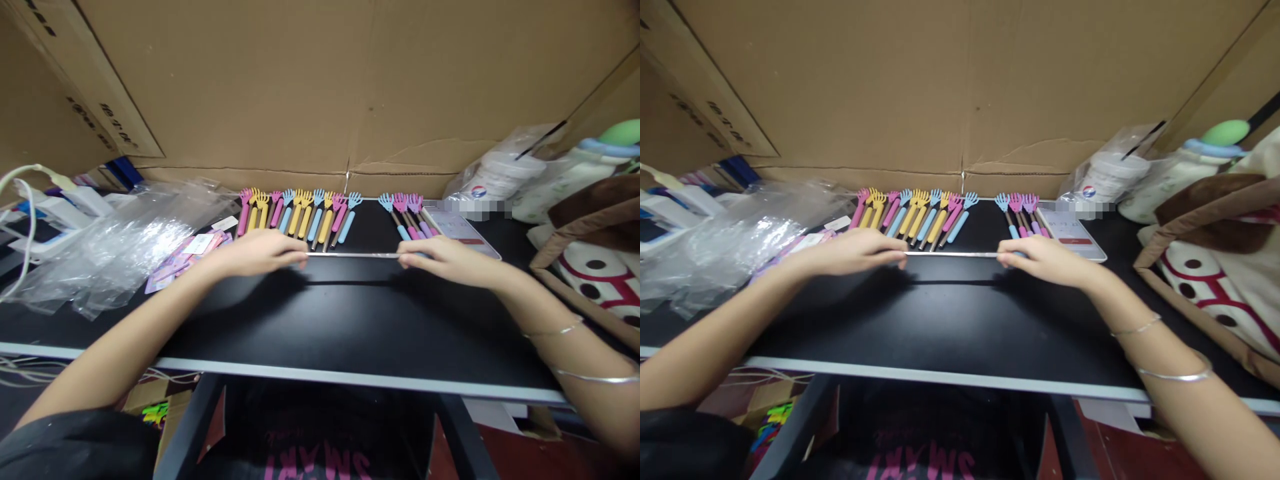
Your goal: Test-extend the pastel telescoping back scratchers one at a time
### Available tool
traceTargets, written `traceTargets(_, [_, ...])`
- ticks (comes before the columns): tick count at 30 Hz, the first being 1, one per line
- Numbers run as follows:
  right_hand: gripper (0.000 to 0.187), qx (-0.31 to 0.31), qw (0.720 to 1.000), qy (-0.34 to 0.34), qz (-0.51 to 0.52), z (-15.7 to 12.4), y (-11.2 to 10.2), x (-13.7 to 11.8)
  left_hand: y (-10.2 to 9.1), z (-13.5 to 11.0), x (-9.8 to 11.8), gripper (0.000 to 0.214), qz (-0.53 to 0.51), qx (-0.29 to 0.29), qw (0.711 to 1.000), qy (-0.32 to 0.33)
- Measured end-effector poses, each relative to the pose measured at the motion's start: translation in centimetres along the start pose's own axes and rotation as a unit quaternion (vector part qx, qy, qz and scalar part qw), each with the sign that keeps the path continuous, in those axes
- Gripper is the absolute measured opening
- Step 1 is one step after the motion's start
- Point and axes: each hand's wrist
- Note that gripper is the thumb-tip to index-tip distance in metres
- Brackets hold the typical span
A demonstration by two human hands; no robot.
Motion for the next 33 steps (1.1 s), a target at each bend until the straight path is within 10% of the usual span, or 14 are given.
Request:
traceTargets(7, [0.042,0.157,0.958,0.021,-0.237,0.9,3.4,-4.7,3.4,1.6,4.6,0.030,0.121,0.125,0.985,-0.012])
traceTargets(21, [0.051,-0.046,0.995,0.069,0.051,-2.8,-3.1,2.0,-2.1,-1.1,-2.3,0.039,0.003,-0.023,0.999,-0.033])
traceTargets(28, [0.047,0.030,0.996,0.070,-0.042,-1.3,-1.4,2.4,-1.0,-0.4,-2.9,0.039,0.104,0.047,0.991,-0.066])
traceTargets(33, [0.038,0.071,0.990,0.035,-0.120,0.5,2.0,-1.7,2.0,1.1,1.4,0.034,0.136,0.084,0.987,-0.026])
Point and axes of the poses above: each hand's wrist, its own z-axis towards the middle knuckle, its own y-axis out of the palm, x = y × z, and after that the axes turned 2 degrees about -z, right-handed
